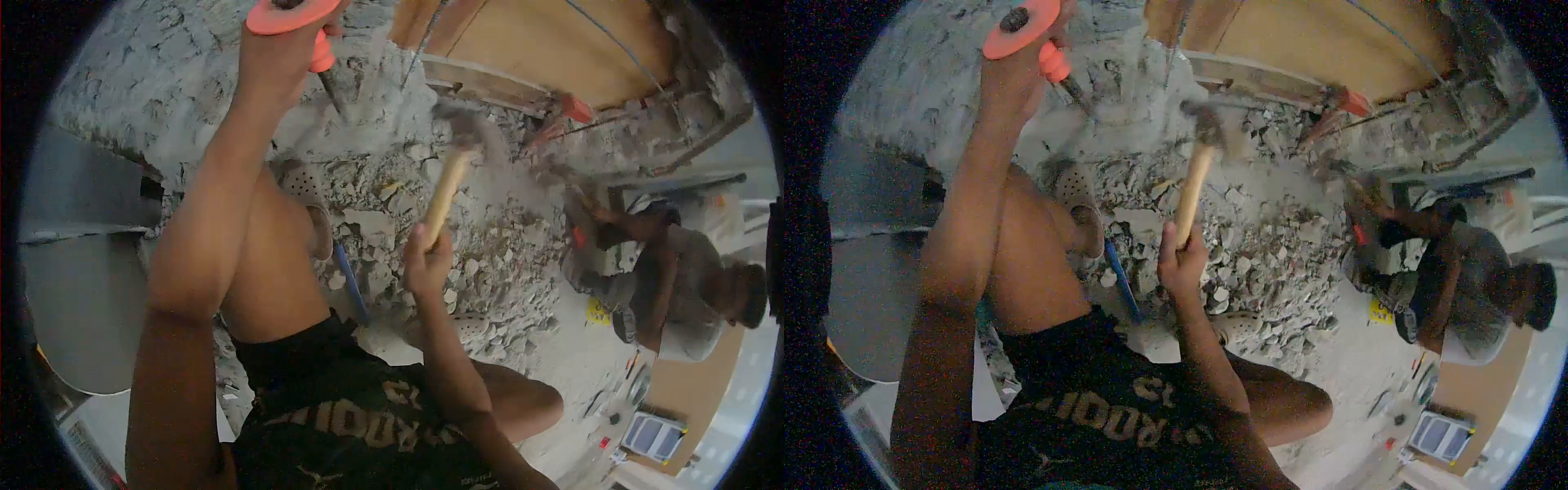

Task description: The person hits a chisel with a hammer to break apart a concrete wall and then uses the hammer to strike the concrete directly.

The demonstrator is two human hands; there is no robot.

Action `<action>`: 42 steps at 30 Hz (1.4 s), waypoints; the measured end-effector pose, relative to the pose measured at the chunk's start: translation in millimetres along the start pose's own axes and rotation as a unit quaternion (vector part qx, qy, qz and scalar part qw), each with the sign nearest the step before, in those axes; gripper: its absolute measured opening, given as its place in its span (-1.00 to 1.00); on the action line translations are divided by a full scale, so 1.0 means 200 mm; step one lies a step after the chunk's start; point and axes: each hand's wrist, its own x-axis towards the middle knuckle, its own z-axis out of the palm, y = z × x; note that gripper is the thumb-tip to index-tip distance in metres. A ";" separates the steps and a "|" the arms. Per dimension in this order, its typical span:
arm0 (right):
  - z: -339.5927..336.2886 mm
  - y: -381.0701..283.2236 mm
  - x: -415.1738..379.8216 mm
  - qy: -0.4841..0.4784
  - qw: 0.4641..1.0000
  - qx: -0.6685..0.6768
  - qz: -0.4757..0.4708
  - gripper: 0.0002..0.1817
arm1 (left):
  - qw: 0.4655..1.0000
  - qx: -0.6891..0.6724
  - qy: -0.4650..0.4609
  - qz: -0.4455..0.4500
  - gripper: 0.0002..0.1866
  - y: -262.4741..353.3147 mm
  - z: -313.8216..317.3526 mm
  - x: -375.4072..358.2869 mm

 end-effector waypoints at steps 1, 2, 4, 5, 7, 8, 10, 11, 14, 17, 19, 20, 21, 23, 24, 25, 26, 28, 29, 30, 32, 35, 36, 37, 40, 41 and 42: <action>0.02 -0.14 0.06 0.015 0.997 0.045 -0.057 -0.79 | 1.000 -0.004 0.000 0.016 -0.57 0.03 0.01 0.00; 0.04 -0.34 0.12 0.031 0.989 0.091 -0.112 -0.81 | 1.000 -0.008 -0.002 0.030 -0.58 0.07 0.03 -0.01; 0.08 -0.61 0.26 0.023 0.958 0.191 -0.211 -0.85 | 0.987 0.079 0.064 0.122 -0.58 0.12 0.13 -0.04; 0.10 -0.69 0.32 0.017 0.958 0.192 -0.211 -0.85 | 0.954 0.165 0.124 0.216 -0.58 0.14 0.15 -0.05; 0.14 -0.78 0.44 -0.026 0.922 0.268 -0.277 -0.84 | 0.981 0.114 0.080 0.138 -0.58 0.21 0.13 -0.08; 0.15 -0.67 0.54 -0.027 0.922 0.270 -0.276 -0.84 | 0.996 0.057 0.028 0.057 -0.59 0.22 0.12 -0.09; 0.15 -0.21 0.66 -0.071 0.963 0.077 -0.248 -0.78 | 0.998 0.048 0.026 0.026 -0.60 0.16 0.08 -0.08; 0.14 0.00 0.69 -0.088 0.967 -0.050 -0.235 -0.75 | 0.999 0.037 0.023 -0.006 -0.61 0.14 0.07 -0.07; 0.11 0.27 0.66 -0.132 0.967 -0.218 -0.012 -0.67 | 0.996 0.075 0.038 0.018 -0.62 0.22 0.15 -0.08; -0.03 0.47 0.49 -0.150 0.939 -0.299 0.078 -0.59 | 0.978 0.156 0.060 0.123 -0.66 0.18 0.18 -0.03; -0.10 0.61 0.35 -0.141 0.925 -0.348 -0.051 -0.51 | 0.978 0.171 0.060 0.102 -0.68 0.17 0.15 -0.01; -0.10 0.55 0.29 -0.138 0.916 -0.364 -0.095 -0.49 | 0.977 0.190 0.059 0.073 -0.71 0.17 0.15 -0.02; -0.11 0.49 0.24 -0.126 0.945 -0.302 0.012 -0.48 | 0.977 0.190 0.060 0.071 -0.71 0.17 0.16 -0.02; -0.10 0.24 0.21 -0.114 0.957 -0.235 0.124 -0.47 | 0.979 0.188 0.080 -0.006 -0.73 0.22 0.22 -0.05; -0.08 0.13 0.23 -0.107 0.984 -0.106 0.094 -0.54 | 0.979 0.189 0.079 -0.010 -0.73 0.22 0.22 -0.06; -0.06 -0.01 0.27 -0.098 0.993 0.025 0.063 -0.60 | 0.975 0.212 0.062 0.023 -0.73 0.21 0.21 -0.07; -0.05 -0.16 0.34 -0.081 0.995 0.059 -0.019 -0.57 | 0.970 0.234 0.046 0.055 -0.74 0.21 0.21 -0.08; -0.03 -0.53 0.52 -0.033 0.972 0.129 -0.194 -0.51 | 0.987 0.149 0.058 0.014 -0.74 0.19 0.19 -0.07; -0.01 -0.72 0.60 -0.032 0.945 0.208 -0.249 -0.50 | 0.995 0.063 0.071 -0.026 -0.74 0.19 0.18 -0.07; 0.00 -0.91 0.67 -0.039 0.909 0.281 -0.305 -0.49 | 0.995 0.062 0.074 -0.026 -0.74 0.19 0.18 -0.07; 0.05 -1.01 0.74 -0.077 0.860 0.389 -0.321 -0.49 | 0.986 0.120 0.073 0.091 -0.73 0.21 0.19 -0.08; 0.16 -0.68 0.83 -0.031 0.902 0.125 -0.411 -0.52 | 0.990 0.094 0.100 -0.035 -0.73 0.24 0.21 -0.09; 0.16 -0.29 0.82 -0.041 0.938 0.032 -0.342 -0.51 | 0.990 0.092 0.101 -0.035 -0.73 0.21 0.18 -0.07; 0.17 0.09 0.81 -0.061 0.957 -0.073 -0.275 -0.50 | 0.994 0.092 0.058 -0.004 -0.74 0.16 0.13 -0.04; 0.03 0.50 0.74 -0.108 0.947 -0.303 0.008 -0.52 | 0.994 0.071 0.037 0.069 -0.76 0.15 0.15 0.03; -0.05 0.62 0.73 -0.116 0.938 -0.316 0.081 -0.45 | 0.993 0.047 0.065 0.090 -0.76 0.14 0.16 -0.01; -0.12 0.63 0.61 -0.115 0.936 -0.319 0.093 -0.45 | 0.994 0.045 0.062 0.079 -0.76 0.14 0.17 -0.04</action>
